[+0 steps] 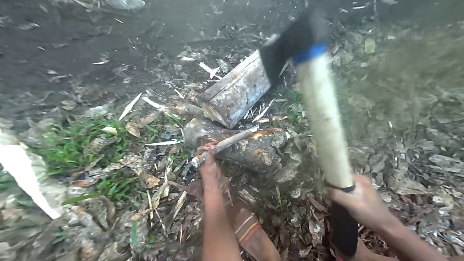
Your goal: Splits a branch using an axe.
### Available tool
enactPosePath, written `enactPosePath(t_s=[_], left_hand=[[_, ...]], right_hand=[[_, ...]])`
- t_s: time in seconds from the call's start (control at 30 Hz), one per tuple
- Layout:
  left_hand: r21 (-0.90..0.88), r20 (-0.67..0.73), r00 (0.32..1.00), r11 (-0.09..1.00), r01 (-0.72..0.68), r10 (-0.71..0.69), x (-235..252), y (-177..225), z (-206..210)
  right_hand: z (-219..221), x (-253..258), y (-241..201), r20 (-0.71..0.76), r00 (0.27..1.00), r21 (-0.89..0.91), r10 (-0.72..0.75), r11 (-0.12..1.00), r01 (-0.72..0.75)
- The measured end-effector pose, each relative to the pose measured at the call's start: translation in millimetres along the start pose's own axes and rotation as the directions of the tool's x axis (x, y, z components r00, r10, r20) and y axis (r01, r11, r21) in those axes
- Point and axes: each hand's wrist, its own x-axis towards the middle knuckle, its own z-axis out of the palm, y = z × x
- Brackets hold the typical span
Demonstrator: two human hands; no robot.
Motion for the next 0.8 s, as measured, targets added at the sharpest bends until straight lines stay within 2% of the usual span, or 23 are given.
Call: enactPosePath(t_s=[0.1, 0.17, 0.27, 0.33, 0.37, 0.4, 0.43, 0.47, 0.5, 0.53, 0.57, 0.67, 0.8], left_hand=[[0.04, 0.015, 1.0, 0.999, 0.021, -0.022, 2, 5, 1], [0.104, 0.056, 0.998, 0.994, 0.029, -0.035, 3, 14, 8], [0.177, 0.086, 0.995, 0.984, 0.027, -0.043, 9, 23, 17], [0.195, 0.089, 0.995, 0.98, 0.031, -0.049, 15, 25, 20], [0.199, 0.095, 0.994, 0.979, 0.032, -0.052, 18, 26, 22], [0.206, 0.102, 0.993, 0.978, 0.034, -0.056, 20, 27, 22], [0.225, 0.107, 0.992, 0.974, 0.037, -0.062, 19, 28, 22], [0.253, 0.113, 0.991, 0.967, 0.035, -0.065, 17, 30, 22], [0.28, 0.119, 0.991, 0.959, 0.032, -0.068, 17, 33, 23], [0.304, 0.123, 0.99, 0.952, 0.032, -0.072, 18, 36, 24], [0.318, 0.147, 0.987, 0.948, 0.02, -0.07, 22, 37, 26], [0.36, 0.168, 0.982, 0.933, 0.017, -0.083, 20, 36, 23], [0.335, 0.177, 0.98, 0.942, 0.021, -0.085, 24, 36, 30]], right_hand=[[-22, 17, -38, -0.073, 0.953, 0.205, -0.293, 0.931, 0.302], [-33, 32, -59, -0.084, 0.915, 0.342, -0.393, 0.852, 0.397], [-31, 49, -74, -0.084, 0.887, 0.396, -0.454, 0.802, 0.448], [-17, 43, -52, -0.046, 0.927, 0.374, -0.372, 0.854, 0.361], [-10, 35, -28, -0.008, 0.966, 0.315, -0.26, 0.916, 0.249], [-3, 28, 1, 0.051, 0.994, 0.195, -0.098, 0.977, 0.086], [4, 23, 30, 0.136, 0.984, 0.024, 0.113, 0.993, -0.118], [10, 24, 59, 0.231, 0.916, -0.143, 0.329, 0.942, -0.303], [14, 27, 83, 0.294, 0.825, -0.261, 0.483, 0.87, -0.417], [19, 27, 97, 0.313, 0.772, -0.318, 0.554, 0.827, -0.464], [22, 28, 101, 0.307, 0.762, -0.34, 0.57, 0.813, -0.472], [21, 17, 88, 0.287, 0.794, -0.366, 0.537, 0.827, -0.427], [11, 12, 59, 0.272, 0.838, -0.238, 0.473, 0.877, -0.418]])
